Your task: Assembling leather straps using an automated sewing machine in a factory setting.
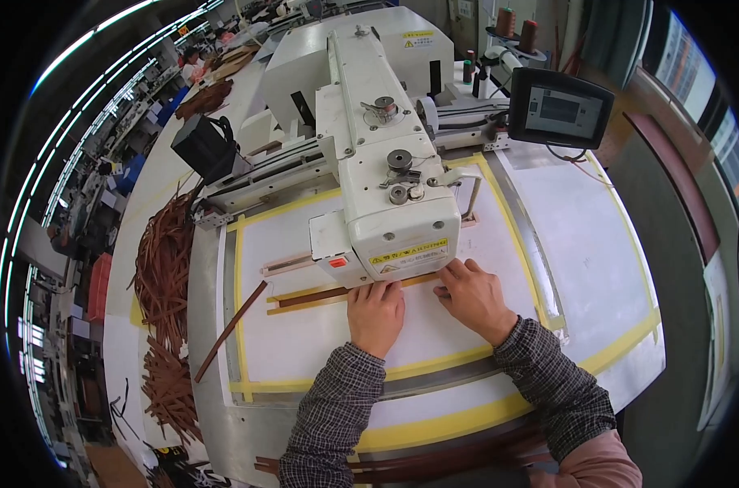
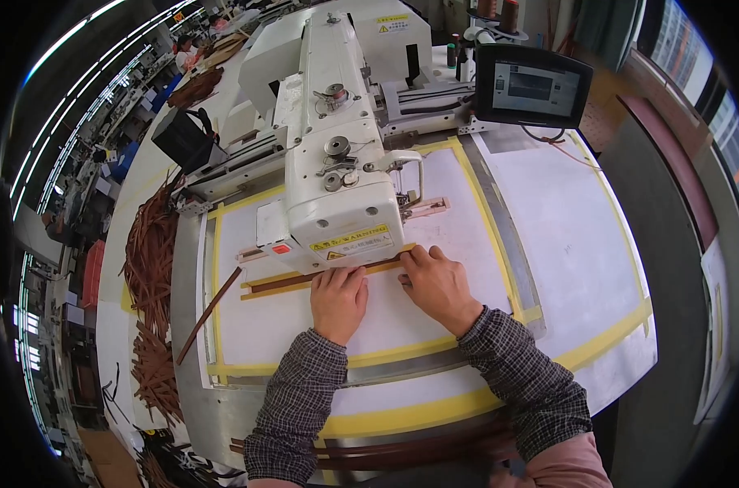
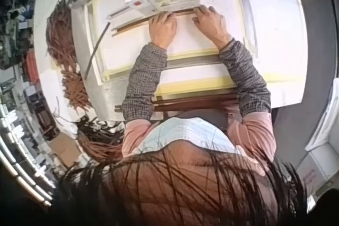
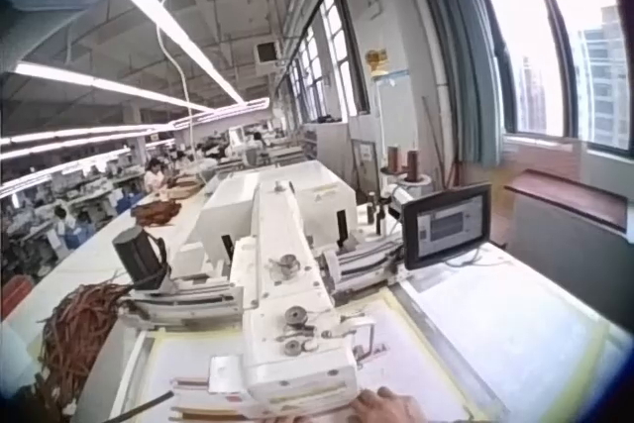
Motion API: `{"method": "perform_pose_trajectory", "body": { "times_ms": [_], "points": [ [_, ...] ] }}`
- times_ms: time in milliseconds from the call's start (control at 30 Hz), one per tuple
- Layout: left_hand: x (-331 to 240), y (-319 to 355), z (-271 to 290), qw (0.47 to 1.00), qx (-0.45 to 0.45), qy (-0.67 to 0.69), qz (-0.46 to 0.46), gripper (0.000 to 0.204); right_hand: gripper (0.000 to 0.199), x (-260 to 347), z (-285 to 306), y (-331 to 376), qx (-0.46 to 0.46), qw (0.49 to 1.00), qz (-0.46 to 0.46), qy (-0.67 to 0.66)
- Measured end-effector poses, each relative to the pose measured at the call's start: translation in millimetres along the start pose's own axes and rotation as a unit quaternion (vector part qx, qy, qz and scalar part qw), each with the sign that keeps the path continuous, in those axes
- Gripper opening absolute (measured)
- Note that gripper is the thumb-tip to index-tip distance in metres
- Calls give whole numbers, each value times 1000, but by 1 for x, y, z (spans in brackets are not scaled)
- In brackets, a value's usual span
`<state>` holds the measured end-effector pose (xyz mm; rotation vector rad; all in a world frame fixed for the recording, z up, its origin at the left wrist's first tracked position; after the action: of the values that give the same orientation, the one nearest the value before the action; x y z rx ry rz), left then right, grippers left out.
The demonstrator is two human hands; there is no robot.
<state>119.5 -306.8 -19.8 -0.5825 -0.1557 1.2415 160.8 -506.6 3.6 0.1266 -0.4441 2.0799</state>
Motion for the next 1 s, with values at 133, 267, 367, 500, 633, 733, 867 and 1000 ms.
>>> {"method": "perform_pose_trajectory", "body": {
  "times_ms": [133,267,367,500,633,733,867,1000],
  "points": [
    [4,1,-1,999,14,23,18,22,30,-25,5,-4,11,999,25,-47],
    [-20,-7,-2,999,-1,12,-33,23,32,-59,4,-8,-4,985,67,-158],
    [-34,-15,-15,1000,8,20,-8,29,37,-52,5,-5,-75,993,7,-96],
    [-45,-32,-40,997,49,-43,42,26,39,-35,-5,-2,-54,998,-13,-7],
    [-40,-32,-53,996,39,-52,63,20,37,-30,-15,-2,-54,998,20,16],
    [-40,-34,-56,997,19,-47,62,15,31,-37,-26,-3,-65,998,26,-10],
    [-43,-36,-51,998,-11,-21,54,11,24,-43,-21,-6,-98,992,-53,-53],
    [-37,-29,-48,998,-11,4,62,11,26,-50,-13,-8,-115,984,-113,-70]
  ]
}}
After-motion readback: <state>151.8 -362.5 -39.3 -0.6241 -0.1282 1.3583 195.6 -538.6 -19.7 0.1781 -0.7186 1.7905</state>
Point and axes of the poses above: each hand's wrist, its own y-axis away from the middle knuckle, its own z-axis out of the back of the hand, x = y × z, the point moved 3 cm from there along -y, towards the middle knuckle, and after that the axes turned 1 degree about x, right-handed, at the moved point
